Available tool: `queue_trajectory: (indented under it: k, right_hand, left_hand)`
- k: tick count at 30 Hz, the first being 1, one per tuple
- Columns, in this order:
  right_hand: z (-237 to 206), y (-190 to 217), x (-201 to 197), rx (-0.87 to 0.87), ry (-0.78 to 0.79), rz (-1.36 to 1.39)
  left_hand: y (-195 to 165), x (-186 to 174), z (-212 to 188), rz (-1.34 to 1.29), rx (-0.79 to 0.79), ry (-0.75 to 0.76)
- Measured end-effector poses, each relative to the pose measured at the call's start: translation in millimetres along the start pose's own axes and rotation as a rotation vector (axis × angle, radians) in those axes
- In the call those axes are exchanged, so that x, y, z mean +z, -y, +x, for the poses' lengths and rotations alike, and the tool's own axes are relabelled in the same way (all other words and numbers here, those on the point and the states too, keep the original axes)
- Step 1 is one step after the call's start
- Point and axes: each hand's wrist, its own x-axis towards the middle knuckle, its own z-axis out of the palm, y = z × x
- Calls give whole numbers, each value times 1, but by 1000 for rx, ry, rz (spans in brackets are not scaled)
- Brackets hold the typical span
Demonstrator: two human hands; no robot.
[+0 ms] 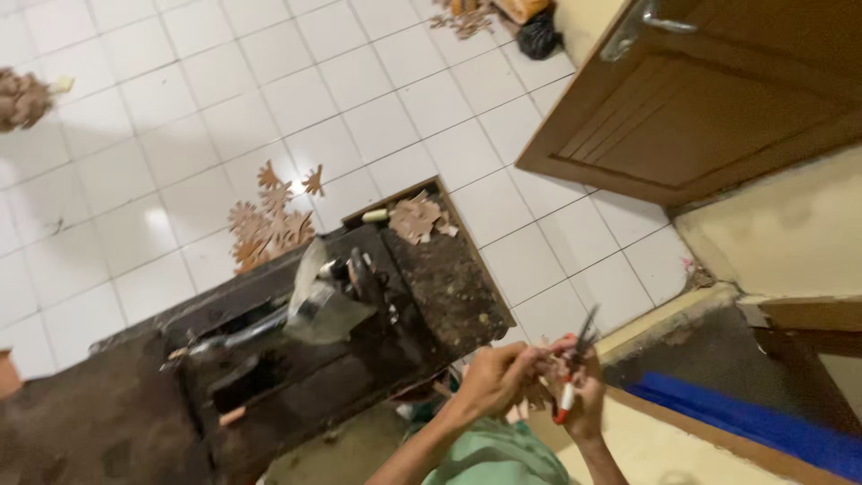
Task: The person sits on the floor and uses scissors to cut a stack of star-shaped leather pieces into smaller rectangular strips. The person gathers the cut pieces and places them in a pile on the floor.
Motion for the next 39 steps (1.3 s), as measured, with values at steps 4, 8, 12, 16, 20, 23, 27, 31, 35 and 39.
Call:
queue_trajectory:
  k: [4, 8, 12, 16, 20, 23, 27, 31, 35, 39]
  right_hand:
    - [20, 28, -12, -347, 121, -601]
    - [91, 69, 16, -358, 163, -490]
    - [171, 101, 75, -421, 347, -620]
    - [235, 120, 136, -388, 515, -713]
    - [278, 115, 177, -408, 639, -773]
    - [306, 110, 184, -304, 616, -796]
    - [366, 96, 182, -237, 677, -761]
    - [453, 84, 177, -35, 678, -856]
    - [544, 79, 193, 396, 673, -694]
    - [613, 62, 261, -23, 944, -927]
  left_hand:
    - [-22, 7, 57, 426, 311, 72]
    - [-52, 7, 110, 366, 212, 84]
    - [-74, -25, 153, 92, 29, 118]
    - [-81, -56, 199, 4, 180, -75]
    - [-79, -70, 227, 18, 233, -272]
    - [-79, -78, 241, 11, 224, -384]
    - [-85, -100, 266, -52, 265, -620]
    - [-94, -132, 300, -44, 118, -945]
    - [-107, -161, 348, -93, 96, -1342]
    - [-117, -213, 389, -195, 351, -1627]
